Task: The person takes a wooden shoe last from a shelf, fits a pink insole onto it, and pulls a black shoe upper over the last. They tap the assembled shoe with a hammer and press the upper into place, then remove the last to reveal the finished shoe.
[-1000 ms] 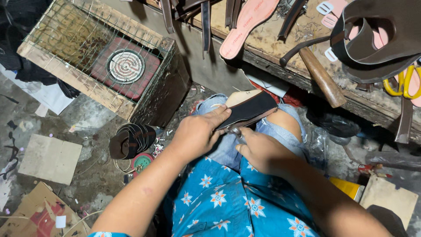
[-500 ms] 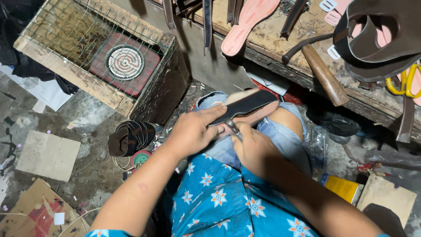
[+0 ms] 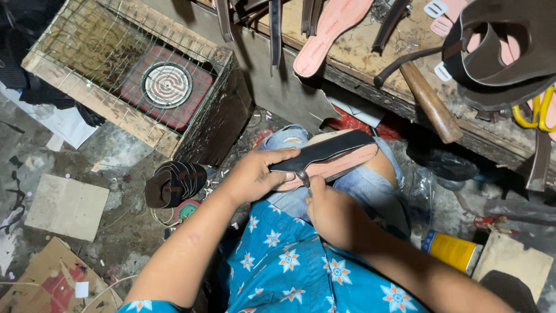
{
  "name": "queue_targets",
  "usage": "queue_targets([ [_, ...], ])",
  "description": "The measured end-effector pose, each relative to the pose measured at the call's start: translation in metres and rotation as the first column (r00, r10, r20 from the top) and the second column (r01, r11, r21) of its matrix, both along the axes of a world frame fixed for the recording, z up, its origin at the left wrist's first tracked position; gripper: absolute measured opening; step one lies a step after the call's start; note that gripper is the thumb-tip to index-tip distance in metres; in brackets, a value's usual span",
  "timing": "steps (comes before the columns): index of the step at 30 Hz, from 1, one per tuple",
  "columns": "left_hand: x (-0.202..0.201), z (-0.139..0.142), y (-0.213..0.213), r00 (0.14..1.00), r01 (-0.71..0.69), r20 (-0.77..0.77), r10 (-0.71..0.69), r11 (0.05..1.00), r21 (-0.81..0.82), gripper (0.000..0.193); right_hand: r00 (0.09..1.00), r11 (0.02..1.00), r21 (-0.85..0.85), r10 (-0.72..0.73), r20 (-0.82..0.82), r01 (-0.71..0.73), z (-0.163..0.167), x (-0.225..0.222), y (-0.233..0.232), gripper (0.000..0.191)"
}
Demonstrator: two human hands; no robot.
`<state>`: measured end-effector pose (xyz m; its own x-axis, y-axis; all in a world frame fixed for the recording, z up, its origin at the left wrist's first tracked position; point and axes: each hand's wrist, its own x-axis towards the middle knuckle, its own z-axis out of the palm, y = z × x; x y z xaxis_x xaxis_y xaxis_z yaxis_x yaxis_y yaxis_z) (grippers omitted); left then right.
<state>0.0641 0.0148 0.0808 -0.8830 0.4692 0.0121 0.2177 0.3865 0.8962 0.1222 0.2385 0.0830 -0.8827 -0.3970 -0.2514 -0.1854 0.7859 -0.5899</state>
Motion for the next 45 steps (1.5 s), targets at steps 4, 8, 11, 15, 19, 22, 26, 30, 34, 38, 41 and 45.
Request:
queue_targets([
  [4, 0.000, 0.005, -0.001, 1.000, 0.021, 0.023, -0.017, 0.990, -0.142, 0.057, 0.985, 0.995, 0.059, 0.066, 0.161, -0.076, 0.015, -0.018, 0.000, 0.029],
  [8, -0.015, -0.003, 0.002, 0.928, 0.018, 0.371, 0.043, 0.987, -0.160, 0.049, 0.977, 0.990, 0.083, 0.095, 0.189, -0.112, 0.016, -0.025, -0.005, 0.031],
  [11, -0.019, -0.015, 0.010, 0.996, 0.005, 0.094, 0.011, 0.986, -0.165, 0.042, 0.978, 0.986, 0.125, 0.084, 0.193, -0.109, 0.013, -0.024, -0.006, 0.030],
  [15, -0.023, -0.017, 0.009, 0.996, 0.060, 0.073, -0.053, 0.993, -0.100, 0.038, 0.989, 0.991, -0.013, 0.136, 0.051, -0.135, 0.009, -0.020, 0.005, 0.025],
  [19, -0.017, -0.004, 0.009, 0.982, 0.031, 0.184, 0.032, 0.944, -0.329, 0.047, 0.991, 0.978, -0.160, 0.128, -0.037, -0.132, 0.011, -0.009, 0.015, 0.024],
  [22, -0.007, 0.005, 0.013, 0.996, 0.009, 0.080, 0.032, 0.883, -0.470, 0.052, 0.996, 0.988, -0.154, -0.018, 0.084, 0.031, 0.012, -0.007, 0.014, 0.034],
  [26, -0.003, 0.012, 0.015, 1.000, 0.014, -0.010, -0.020, 0.896, -0.443, 0.056, 0.998, 0.949, -0.312, -0.055, -0.040, 0.040, 0.012, -0.012, 0.009, 0.037],
  [30, -0.005, 0.018, 0.012, 0.998, 0.023, -0.040, -0.043, 0.911, -0.411, 0.064, 0.964, 0.945, -0.326, -0.100, -0.247, 0.015, 0.007, -0.011, 0.000, 0.036],
  [34, -0.003, 0.020, 0.008, 0.996, 0.068, 0.081, -0.033, 0.872, -0.485, 0.086, 0.982, 0.995, -0.050, -0.095, -0.164, 0.088, -0.005, -0.011, -0.012, 0.027],
  [38, -0.007, 0.000, -0.018, 0.951, 0.114, 0.307, -0.042, 0.969, -0.221, 0.079, 0.996, 0.992, -0.108, -0.067, -0.067, 0.059, -0.014, -0.014, 0.003, 0.033],
  [41, -0.018, -0.033, -0.045, 0.932, -0.096, 0.361, 0.012, 0.971, 0.217, 0.058, 0.839, 0.994, -0.103, -0.040, -0.543, -0.019, -0.022, -0.022, 0.030, 0.043],
  [45, -0.023, -0.082, -0.063, 0.844, -0.449, 0.505, 0.180, 0.753, 0.481, 0.039, 0.697, 0.562, -0.572, -0.716, 0.026, 0.598, -0.049, -0.061, 0.068, 0.028],
])
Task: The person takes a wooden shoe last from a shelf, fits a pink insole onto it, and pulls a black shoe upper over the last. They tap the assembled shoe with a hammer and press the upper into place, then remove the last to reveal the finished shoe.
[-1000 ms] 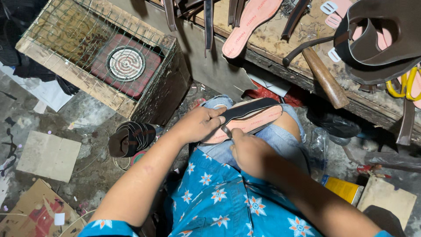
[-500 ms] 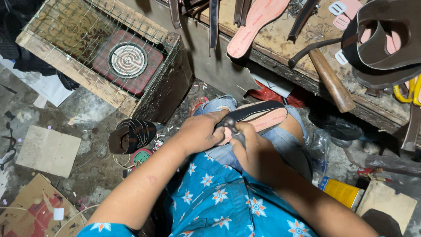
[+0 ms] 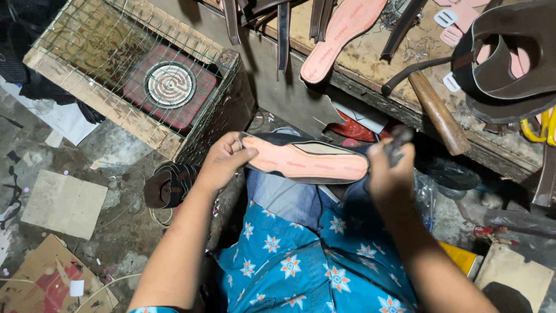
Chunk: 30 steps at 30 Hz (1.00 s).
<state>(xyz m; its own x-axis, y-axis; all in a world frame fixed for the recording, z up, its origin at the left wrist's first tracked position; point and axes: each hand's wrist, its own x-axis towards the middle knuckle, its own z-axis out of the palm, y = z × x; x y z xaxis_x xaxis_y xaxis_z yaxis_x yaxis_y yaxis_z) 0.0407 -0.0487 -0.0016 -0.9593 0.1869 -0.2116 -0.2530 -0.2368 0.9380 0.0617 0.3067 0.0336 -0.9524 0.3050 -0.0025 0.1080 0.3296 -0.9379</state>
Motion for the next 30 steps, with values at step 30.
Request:
queue_targets([
  [30, 0.011, 0.058, 0.074, 0.972, -0.219, 0.192, 0.133, 0.807, 0.549, 0.052, 0.609, 0.447, -0.414, 0.560, -0.561, -0.793, 0.137, 0.090, -0.007, 0.037],
])
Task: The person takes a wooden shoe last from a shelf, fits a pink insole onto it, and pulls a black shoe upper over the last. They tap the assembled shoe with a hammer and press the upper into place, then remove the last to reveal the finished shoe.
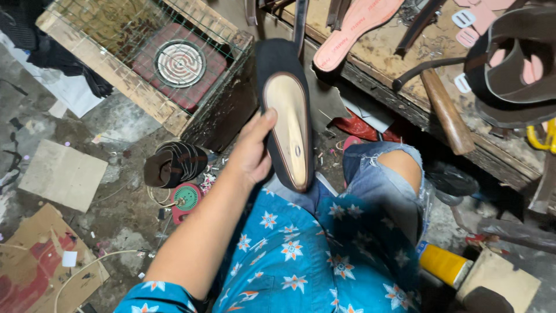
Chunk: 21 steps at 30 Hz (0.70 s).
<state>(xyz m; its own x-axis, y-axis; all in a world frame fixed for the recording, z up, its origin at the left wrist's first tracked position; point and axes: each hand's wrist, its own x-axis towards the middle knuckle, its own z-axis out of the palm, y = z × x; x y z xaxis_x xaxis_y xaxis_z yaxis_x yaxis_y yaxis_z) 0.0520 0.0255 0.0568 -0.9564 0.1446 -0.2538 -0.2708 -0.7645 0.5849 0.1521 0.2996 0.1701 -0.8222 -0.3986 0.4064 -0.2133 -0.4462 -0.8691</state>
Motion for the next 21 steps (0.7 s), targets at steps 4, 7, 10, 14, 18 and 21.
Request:
queue_targets([
  [4, -0.009, 0.001, 0.003, 0.997, -0.028, 0.069, 0.024, 0.998, 0.052, 0.057, 0.999, 1.000, 0.007, -0.020, -0.034, 0.020, -0.007, 0.009, 0.011, 0.038],
  [7, -0.011, -0.001, 0.006, 0.994, 0.003, 0.102, -0.028, 0.972, 0.237, 0.064, 0.998, 0.998, 0.019, -0.057, -0.041, 0.058, -0.001, 0.019, 0.020, 0.039],
  [10, -0.008, -0.003, 0.008, 0.992, -0.010, 0.126, -0.025, 0.964, 0.266, 0.068, 0.993, 0.992, 0.058, -0.115, -0.007, 0.115, 0.009, 0.025, 0.023, 0.040],
  [14, -0.004, -0.005, 0.012, 0.982, -0.062, 0.186, 0.018, 0.971, 0.230, 0.065, 0.929, 0.830, 0.517, -0.334, 0.158, 0.210, 0.008, 0.017, 0.012, 0.041],
  [18, 0.000, -0.006, 0.013, 0.986, -0.097, 0.154, 0.071, 0.980, 0.172, 0.058, 0.955, 0.359, 0.894, -0.220, -0.197, 0.267, -0.023, -0.006, -0.004, 0.045],
  [21, -0.001, -0.004, 0.009, 0.980, -0.154, 0.144, 0.140, 0.984, 0.092, 0.052, 0.973, 0.052, 0.972, -0.045, -0.226, 0.228, -0.045, -0.007, 0.012, 0.056],
])
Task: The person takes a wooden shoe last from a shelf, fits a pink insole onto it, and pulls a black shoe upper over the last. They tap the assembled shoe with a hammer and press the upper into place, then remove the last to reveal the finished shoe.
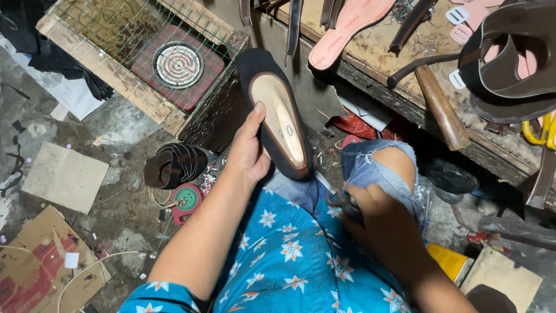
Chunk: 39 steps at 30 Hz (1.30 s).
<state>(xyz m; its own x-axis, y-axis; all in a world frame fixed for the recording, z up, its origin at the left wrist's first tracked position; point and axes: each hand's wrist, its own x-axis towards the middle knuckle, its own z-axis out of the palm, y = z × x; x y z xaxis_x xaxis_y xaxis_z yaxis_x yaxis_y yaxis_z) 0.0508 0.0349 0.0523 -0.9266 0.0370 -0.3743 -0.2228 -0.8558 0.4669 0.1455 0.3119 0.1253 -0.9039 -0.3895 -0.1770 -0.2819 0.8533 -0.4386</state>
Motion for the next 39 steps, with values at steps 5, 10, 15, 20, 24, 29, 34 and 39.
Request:
queue_targets([
  [5, 0.000, 0.007, -0.003, 1.000, -0.031, 0.002, 0.031, 0.999, -0.032, 0.049, 0.985, 0.979, 0.205, -0.024, 0.171, -0.012, -0.023, 0.024, 0.044, 0.065],
  [10, 0.003, 0.012, 0.013, 0.999, -0.007, -0.038, 0.007, 1.000, -0.005, 0.048, 0.991, 0.998, 0.060, 0.018, 0.131, -0.026, -0.013, 0.015, 0.046, 0.042],
  [15, 0.013, 0.022, 0.040, 0.989, -0.010, -0.150, -0.007, 0.994, -0.108, 0.040, 0.965, 0.957, -0.275, -0.152, -0.214, 0.089, 0.010, 0.004, -0.014, 0.040],
  [20, 0.025, 0.039, 0.049, 0.970, -0.062, -0.242, 0.021, 0.985, -0.162, 0.039, 0.926, 0.962, -0.213, -0.228, -0.301, 0.168, 0.020, -0.015, -0.032, 0.027],
  [24, 0.037, 0.056, 0.048, 0.935, -0.139, -0.348, 0.060, 0.968, -0.208, 0.044, 0.699, 0.441, -0.547, -0.364, 0.616, 0.711, 0.003, -0.041, -0.027, 0.022],
  [29, 0.048, 0.084, 0.027, 0.743, 0.003, -0.549, -0.384, 0.821, -0.571, 0.072, 0.554, -0.110, -0.547, 0.281, 0.784, 0.830, -0.029, -0.062, -0.010, 0.035],
  [34, 0.046, 0.101, 0.011, 0.599, 0.279, -0.494, -0.630, 0.743, -0.609, 0.102, 0.729, -0.240, -0.689, 0.195, 0.656, 0.684, -0.041, -0.078, -0.004, 0.037],
  [39, 0.024, 0.097, 0.003, 0.728, 0.352, -0.366, -0.580, 0.774, -0.527, 0.068, 0.885, -0.095, -0.920, -0.253, 0.391, 0.379, -0.013, -0.077, -0.026, 0.045],
])
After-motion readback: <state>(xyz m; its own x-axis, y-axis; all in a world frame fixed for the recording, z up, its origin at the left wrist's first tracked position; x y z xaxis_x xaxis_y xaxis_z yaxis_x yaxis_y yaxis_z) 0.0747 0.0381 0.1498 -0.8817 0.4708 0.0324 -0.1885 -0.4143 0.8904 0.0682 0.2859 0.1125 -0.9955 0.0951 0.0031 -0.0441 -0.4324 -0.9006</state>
